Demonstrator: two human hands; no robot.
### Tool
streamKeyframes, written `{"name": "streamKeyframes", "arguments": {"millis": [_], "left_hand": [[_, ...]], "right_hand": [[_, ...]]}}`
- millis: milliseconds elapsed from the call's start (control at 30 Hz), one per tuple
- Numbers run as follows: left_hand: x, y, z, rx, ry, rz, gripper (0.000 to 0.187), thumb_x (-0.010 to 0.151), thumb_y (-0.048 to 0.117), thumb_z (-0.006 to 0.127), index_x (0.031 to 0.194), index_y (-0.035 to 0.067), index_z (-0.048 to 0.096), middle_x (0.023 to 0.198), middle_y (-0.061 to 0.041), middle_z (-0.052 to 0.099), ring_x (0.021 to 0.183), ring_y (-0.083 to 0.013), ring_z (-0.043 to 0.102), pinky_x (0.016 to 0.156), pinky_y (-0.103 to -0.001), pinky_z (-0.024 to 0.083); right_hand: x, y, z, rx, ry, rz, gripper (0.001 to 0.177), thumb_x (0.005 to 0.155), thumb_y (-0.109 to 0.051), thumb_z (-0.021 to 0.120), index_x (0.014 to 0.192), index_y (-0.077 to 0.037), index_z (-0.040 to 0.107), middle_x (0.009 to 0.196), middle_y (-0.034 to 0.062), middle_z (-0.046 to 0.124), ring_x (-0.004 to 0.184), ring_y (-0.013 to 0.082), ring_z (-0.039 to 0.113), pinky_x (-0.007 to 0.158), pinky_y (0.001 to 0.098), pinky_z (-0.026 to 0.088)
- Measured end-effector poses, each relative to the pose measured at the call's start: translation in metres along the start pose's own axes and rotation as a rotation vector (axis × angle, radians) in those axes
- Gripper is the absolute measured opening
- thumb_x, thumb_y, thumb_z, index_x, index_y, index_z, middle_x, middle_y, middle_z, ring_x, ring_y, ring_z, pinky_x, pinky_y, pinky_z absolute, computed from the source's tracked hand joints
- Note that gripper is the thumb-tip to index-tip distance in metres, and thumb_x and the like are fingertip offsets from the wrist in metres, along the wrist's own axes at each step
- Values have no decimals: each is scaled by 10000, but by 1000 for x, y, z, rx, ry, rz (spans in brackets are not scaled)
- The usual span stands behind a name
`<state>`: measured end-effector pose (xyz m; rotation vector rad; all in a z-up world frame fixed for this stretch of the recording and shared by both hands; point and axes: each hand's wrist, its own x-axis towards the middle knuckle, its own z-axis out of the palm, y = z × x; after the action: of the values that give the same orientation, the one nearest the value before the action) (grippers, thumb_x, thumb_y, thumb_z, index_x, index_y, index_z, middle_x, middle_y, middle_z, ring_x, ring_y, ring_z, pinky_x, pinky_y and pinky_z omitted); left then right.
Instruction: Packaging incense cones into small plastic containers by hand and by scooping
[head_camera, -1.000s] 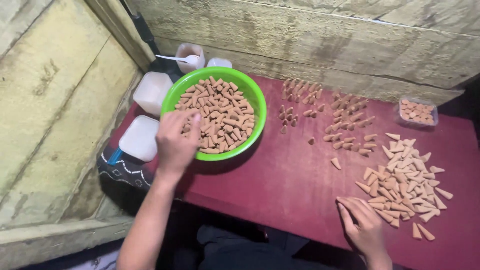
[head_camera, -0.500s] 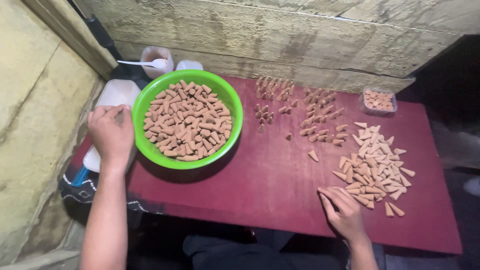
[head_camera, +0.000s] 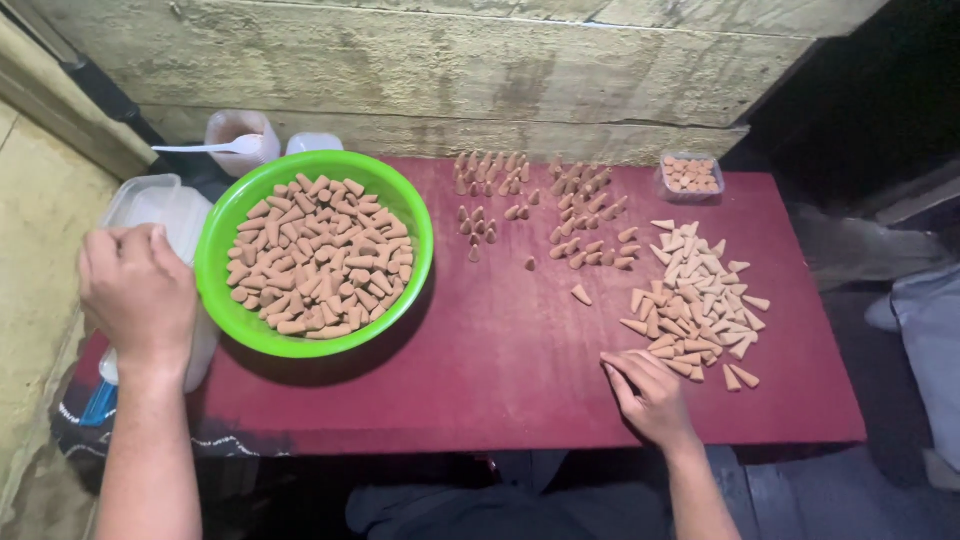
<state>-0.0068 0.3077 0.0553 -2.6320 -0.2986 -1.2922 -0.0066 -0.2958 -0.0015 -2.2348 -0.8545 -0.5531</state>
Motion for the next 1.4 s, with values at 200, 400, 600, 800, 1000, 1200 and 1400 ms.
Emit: {"name": "streamKeyframes", "arguments": {"millis": [200,400,600,800,1000,1200,1400], "left_hand": [[26,38,-47,109,210,42,320,1322,178,520,1104,51,717,1069,-105,589,827,-288,624,718,-396,504],[45,132,-83,-291,336,340,93,1085,37,739,1044,-41,709,1010,-190,668,811,-280,613,624,-378,485],[58,223,-108,-643,505,613,180,937,-8,648,899,98,789,879,-119,711,667,-258,668,628,-356,556],[66,256,-142,-815,494,773,205,996,33,625,809,56,704,841,-132,653,696,-271,669,663,-327,574],[71,257,-152,-807,539,815,198,985,37,620,806,65,701,837,-130,650,691,-258,657,656,-323,580],[50,243,-102,-1171,273,258,774,819,276,891,1374,-2,429,1336,-310,518,1192,-479,586,950,-586,560],[51,239,-82,-1837,-175,-123,890,1038,490,550,1656,160,1,1527,-246,334,1373,-395,369,1127,-588,347]], "right_hand": [[-2,3,1,-52,45,-22,140,928,27,688,1055,-15,728,958,82,763,835,231,719,833,342,556],[-1,0,-1,-80,87,-19,124,923,36,695,1033,-14,723,941,72,762,796,206,724,821,334,560],[18,-20,-3,92,200,46,208,904,28,681,1032,-75,809,752,106,763,647,349,734,588,431,597],[93,-76,-29,133,302,-263,465,777,55,802,1229,80,695,824,128,785,628,315,745,591,407,613],[137,-64,-12,1,200,-310,408,830,-4,741,1238,12,729,819,180,707,706,376,719,591,457,578],[174,-94,15,393,140,-52,290,890,39,695,1123,-100,798,735,131,767,655,312,761,605,387,590],[197,-136,66,1061,-91,102,194,994,-33,627,1095,-32,793,696,129,764,610,170,730,589,301,583]]}}
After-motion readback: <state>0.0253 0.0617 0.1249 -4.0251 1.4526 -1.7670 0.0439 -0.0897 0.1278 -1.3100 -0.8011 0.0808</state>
